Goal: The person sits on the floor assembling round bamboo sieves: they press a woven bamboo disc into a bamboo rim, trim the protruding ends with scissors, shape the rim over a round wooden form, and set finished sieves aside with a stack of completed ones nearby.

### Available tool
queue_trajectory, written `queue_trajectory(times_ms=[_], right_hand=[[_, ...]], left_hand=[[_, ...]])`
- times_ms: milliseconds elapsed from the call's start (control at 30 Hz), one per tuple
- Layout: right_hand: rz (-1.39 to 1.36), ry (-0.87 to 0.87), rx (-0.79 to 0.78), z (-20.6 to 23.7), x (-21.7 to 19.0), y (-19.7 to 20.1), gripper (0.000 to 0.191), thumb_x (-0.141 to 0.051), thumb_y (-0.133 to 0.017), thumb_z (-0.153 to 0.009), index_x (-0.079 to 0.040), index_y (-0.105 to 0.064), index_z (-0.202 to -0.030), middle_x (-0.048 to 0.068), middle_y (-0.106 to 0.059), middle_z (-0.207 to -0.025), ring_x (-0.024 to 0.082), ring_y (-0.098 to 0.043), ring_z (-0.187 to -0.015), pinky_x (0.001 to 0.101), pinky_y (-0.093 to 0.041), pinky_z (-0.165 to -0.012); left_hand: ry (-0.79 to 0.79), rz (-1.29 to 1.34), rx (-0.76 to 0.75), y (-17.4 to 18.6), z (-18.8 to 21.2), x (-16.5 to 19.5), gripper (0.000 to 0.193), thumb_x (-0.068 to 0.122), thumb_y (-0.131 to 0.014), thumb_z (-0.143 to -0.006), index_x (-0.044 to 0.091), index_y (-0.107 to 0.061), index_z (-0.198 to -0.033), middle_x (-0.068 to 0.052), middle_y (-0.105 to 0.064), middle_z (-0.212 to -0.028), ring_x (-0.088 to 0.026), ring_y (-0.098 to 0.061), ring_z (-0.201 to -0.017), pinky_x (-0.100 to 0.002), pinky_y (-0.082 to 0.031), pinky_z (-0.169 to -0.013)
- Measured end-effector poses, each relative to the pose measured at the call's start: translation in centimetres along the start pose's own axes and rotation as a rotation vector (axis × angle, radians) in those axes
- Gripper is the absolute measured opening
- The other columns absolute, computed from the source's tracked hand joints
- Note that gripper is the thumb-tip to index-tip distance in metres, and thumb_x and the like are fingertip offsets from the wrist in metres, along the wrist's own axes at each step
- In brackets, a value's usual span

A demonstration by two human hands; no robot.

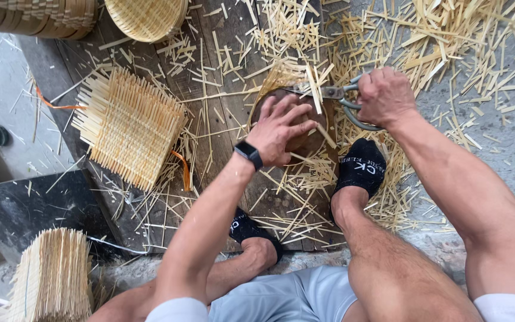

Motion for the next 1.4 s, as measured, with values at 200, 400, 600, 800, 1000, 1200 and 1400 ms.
queue_trajectory(times_ms=[200,400,600,800,1000,1200,1400], right_hand=[[0.095,0.038,0.253,1.5,1.1,2.2,0.047,-0.052,-0.059,-0.089,-0.006,-0.060,-0.079,0.007,-0.059,-0.075,0.017,-0.057,-0.067,0.0292,-0.050,-0.060],[-0.011,-0.030,-0.007,0.9,0.7,-0.1,0.029,-0.031,-0.059,-0.094,-0.005,-0.061,-0.083,0.009,-0.058,-0.075,0.019,-0.056,-0.070,0.0326,-0.050,-0.062],[0.100,0.030,0.131,1.3,1.6,0.4,0.045,-0.051,-0.061,-0.086,-0.006,-0.061,-0.083,0.007,-0.057,-0.076,0.017,-0.054,-0.069,0.0293,-0.048,-0.064],[0.005,-0.007,-0.114,0.5,1.6,-0.9,0.029,-0.033,-0.061,-0.095,-0.006,-0.063,-0.086,0.008,-0.059,-0.079,0.018,-0.059,-0.072,0.0328,-0.051,-0.066],[0.121,0.019,0.085,1.4,1.8,1.5,0.054,-0.060,-0.056,-0.088,-0.007,-0.061,-0.086,0.007,-0.058,-0.077,0.016,-0.057,-0.070,0.0299,-0.052,-0.065],[0.054,-0.025,-0.022,0.8,1.0,-0.2,0.031,-0.034,-0.059,-0.096,-0.006,-0.064,-0.084,0.006,-0.057,-0.070,0.017,-0.055,-0.063,0.0311,-0.051,-0.056],[-0.039,-0.005,-0.018,1.7,2.4,-0.9,0.030,-0.031,-0.057,-0.102,-0.005,-0.065,-0.088,0.009,-0.060,-0.074,0.019,-0.059,-0.068,0.0332,-0.052,-0.058]], left_hand=[[0.608,0.233,0.522,-2.0,2.6,0.1,0.121,0.040,-0.097,-0.056,0.031,-0.030,-0.157,-0.022,-0.025,-0.154,-0.047,-0.028,-0.140,-0.061,-0.035,-0.114],[0.431,0.169,0.473,-2.5,1.7,-0.2,0.112,0.025,-0.092,-0.055,0.033,-0.040,-0.154,-0.016,-0.032,-0.154,-0.045,-0.034,-0.138,-0.058,-0.039,-0.115],[0.302,0.185,0.298,-2.0,1.6,-0.3,0.109,0.022,-0.091,-0.054,0.036,-0.044,-0.152,-0.011,-0.033,-0.156,-0.040,-0.032,-0.143,-0.056,-0.037,-0.116],[0.220,0.154,0.243,-0.8,1.1,0.2,0.114,0.026,-0.093,-0.052,0.032,-0.039,-0.152,-0.013,-0.030,-0.157,-0.040,-0.029,-0.145,-0.058,-0.031,-0.118],[0.504,0.252,0.511,-1.8,1.8,0.8,0.121,0.037,-0.095,-0.055,0.030,-0.030,-0.157,-0.019,-0.030,-0.152,-0.044,-0.035,-0.136,-0.058,-0.034,-0.116],[0.365,0.223,0.395,-1.8,1.2,0.4,0.112,0.029,-0.091,-0.056,0.033,-0.038,-0.155,-0.012,-0.036,-0.154,-0.041,-0.039,-0.136,-0.056,-0.038,-0.116],[0.359,0.231,0.281,-0.6,1.3,0.1,0.105,0.023,-0.089,-0.050,0.032,-0.046,-0.146,-0.007,-0.039,-0.150,-0.040,-0.039,-0.135,-0.056,-0.038,-0.111]])
Point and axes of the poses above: each hand's wrist, its own z-axis away from the middle knuckle, its own y-axis out of the back of the hand, x = y × z, the point moved 7 cm from there along -z, towards the middle knuckle
